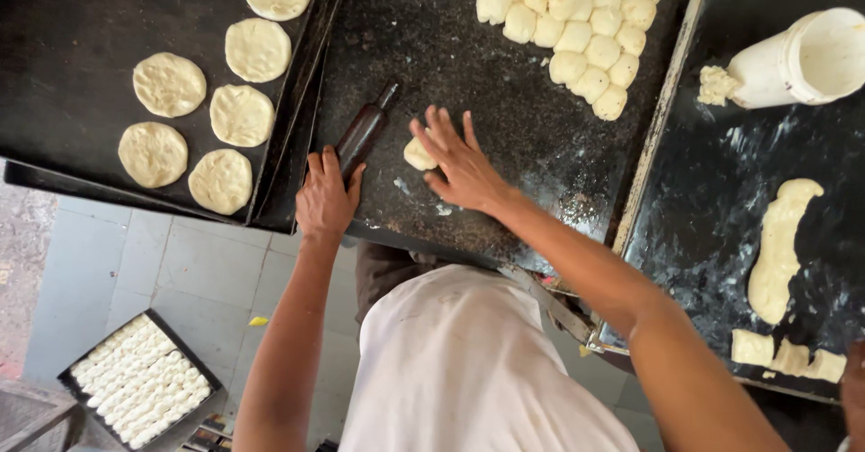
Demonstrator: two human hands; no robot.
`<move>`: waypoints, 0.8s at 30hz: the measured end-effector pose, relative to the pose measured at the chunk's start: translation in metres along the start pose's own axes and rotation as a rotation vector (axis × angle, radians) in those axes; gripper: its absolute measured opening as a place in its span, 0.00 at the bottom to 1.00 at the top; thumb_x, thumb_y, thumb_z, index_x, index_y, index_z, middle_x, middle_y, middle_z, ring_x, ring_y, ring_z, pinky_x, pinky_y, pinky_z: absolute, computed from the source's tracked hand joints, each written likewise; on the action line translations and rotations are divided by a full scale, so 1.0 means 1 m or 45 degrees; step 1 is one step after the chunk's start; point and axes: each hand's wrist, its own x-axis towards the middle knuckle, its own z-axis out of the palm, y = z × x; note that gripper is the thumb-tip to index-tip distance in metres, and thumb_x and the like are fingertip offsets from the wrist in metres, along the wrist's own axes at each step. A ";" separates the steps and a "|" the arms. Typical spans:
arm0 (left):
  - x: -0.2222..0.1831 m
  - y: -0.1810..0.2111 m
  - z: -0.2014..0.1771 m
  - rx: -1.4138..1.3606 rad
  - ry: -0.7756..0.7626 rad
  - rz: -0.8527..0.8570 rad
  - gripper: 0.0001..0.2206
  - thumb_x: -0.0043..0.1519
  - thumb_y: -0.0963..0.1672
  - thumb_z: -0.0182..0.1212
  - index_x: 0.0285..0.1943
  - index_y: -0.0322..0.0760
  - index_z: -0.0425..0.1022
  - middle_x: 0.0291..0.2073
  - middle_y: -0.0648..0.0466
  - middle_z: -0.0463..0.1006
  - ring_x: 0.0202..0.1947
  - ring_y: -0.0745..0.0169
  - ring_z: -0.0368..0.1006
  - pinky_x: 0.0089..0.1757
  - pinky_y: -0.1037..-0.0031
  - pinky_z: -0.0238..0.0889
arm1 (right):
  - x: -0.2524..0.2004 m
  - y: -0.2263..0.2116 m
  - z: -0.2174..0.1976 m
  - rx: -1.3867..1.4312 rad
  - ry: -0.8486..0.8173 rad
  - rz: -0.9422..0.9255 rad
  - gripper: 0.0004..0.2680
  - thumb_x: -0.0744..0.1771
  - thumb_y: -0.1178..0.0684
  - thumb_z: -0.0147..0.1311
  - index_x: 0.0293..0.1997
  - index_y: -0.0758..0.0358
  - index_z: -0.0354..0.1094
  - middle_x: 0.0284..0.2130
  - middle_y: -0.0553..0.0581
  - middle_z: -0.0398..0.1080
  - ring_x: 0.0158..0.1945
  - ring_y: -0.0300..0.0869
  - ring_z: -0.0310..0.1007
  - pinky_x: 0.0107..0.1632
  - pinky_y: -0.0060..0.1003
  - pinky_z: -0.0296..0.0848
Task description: The person flattens balls of dough using a rolling pin and places the resulting discs onto a metal baking tray.
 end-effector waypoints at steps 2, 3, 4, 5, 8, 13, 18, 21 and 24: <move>0.000 0.001 0.001 0.001 0.007 0.010 0.28 0.68 0.54 0.59 0.64 0.25 0.65 0.48 0.38 0.72 0.38 0.40 0.79 0.30 0.61 0.75 | -0.008 -0.002 0.005 0.544 0.202 0.043 0.28 0.71 0.41 0.47 0.76 0.73 0.43 0.72 0.76 0.47 0.75 0.62 0.46 0.75 0.54 0.42; -0.002 0.000 0.001 0.003 0.006 0.016 0.28 0.69 0.53 0.59 0.64 0.24 0.65 0.48 0.38 0.71 0.37 0.41 0.79 0.30 0.61 0.74 | -0.012 -0.009 0.012 0.434 0.132 0.057 0.30 0.71 0.38 0.46 0.75 0.74 0.43 0.72 0.76 0.48 0.76 0.63 0.46 0.76 0.54 0.42; 0.000 0.001 0.000 0.000 0.014 0.028 0.28 0.68 0.54 0.60 0.63 0.25 0.65 0.48 0.38 0.72 0.37 0.41 0.79 0.29 0.61 0.74 | -0.015 -0.017 0.018 0.319 0.066 0.071 0.32 0.70 0.34 0.45 0.75 0.76 0.43 0.72 0.76 0.48 0.77 0.64 0.46 0.77 0.55 0.42; 0.002 0.001 -0.001 -0.003 0.021 0.040 0.28 0.68 0.54 0.60 0.63 0.25 0.66 0.47 0.39 0.72 0.36 0.40 0.79 0.29 0.60 0.73 | -0.018 -0.025 0.022 0.205 0.000 0.085 0.34 0.70 0.31 0.44 0.75 0.77 0.44 0.71 0.77 0.49 0.77 0.65 0.46 0.78 0.55 0.42; 0.013 0.001 -0.003 -0.032 -0.003 0.019 0.29 0.63 0.56 0.63 0.59 0.29 0.68 0.46 0.40 0.74 0.32 0.40 0.79 0.28 0.58 0.73 | -0.032 -0.065 0.010 -0.311 0.105 0.144 0.31 0.67 0.30 0.43 0.70 0.66 0.57 0.67 0.72 0.58 0.70 0.65 0.58 0.70 0.58 0.57; 0.044 0.003 0.000 -0.090 -0.104 0.236 0.28 0.64 0.60 0.65 0.55 0.34 0.72 0.45 0.45 0.78 0.33 0.41 0.79 0.31 0.56 0.73 | 0.026 -0.007 -0.018 0.494 0.295 0.456 0.14 0.69 0.42 0.53 0.53 0.61 0.74 0.43 0.59 0.77 0.42 0.51 0.80 0.42 0.46 0.77; 0.010 0.026 0.001 -0.151 -0.145 0.517 0.31 0.56 0.61 0.67 0.54 0.34 0.76 0.41 0.45 0.76 0.32 0.44 0.79 0.30 0.57 0.73 | 0.001 0.026 0.013 0.354 0.565 0.356 0.05 0.71 0.56 0.52 0.48 0.63 0.73 0.44 0.61 0.77 0.44 0.55 0.77 0.45 0.46 0.75; -0.017 0.036 0.005 -0.082 0.128 0.621 0.27 0.54 0.58 0.63 0.54 0.39 0.75 0.43 0.50 0.74 0.39 0.49 0.79 0.39 0.57 0.74 | -0.032 0.012 0.029 0.369 0.517 0.475 0.05 0.71 0.55 0.49 0.45 0.61 0.71 0.43 0.60 0.78 0.38 0.54 0.76 0.40 0.49 0.71; 0.007 0.033 0.010 -0.036 0.102 0.680 0.28 0.62 0.62 0.57 0.53 0.38 0.73 0.44 0.49 0.73 0.38 0.49 0.79 0.38 0.58 0.75 | -0.020 0.023 0.039 0.333 0.584 0.555 0.06 0.72 0.53 0.48 0.46 0.60 0.71 0.37 0.60 0.77 0.34 0.54 0.76 0.38 0.50 0.70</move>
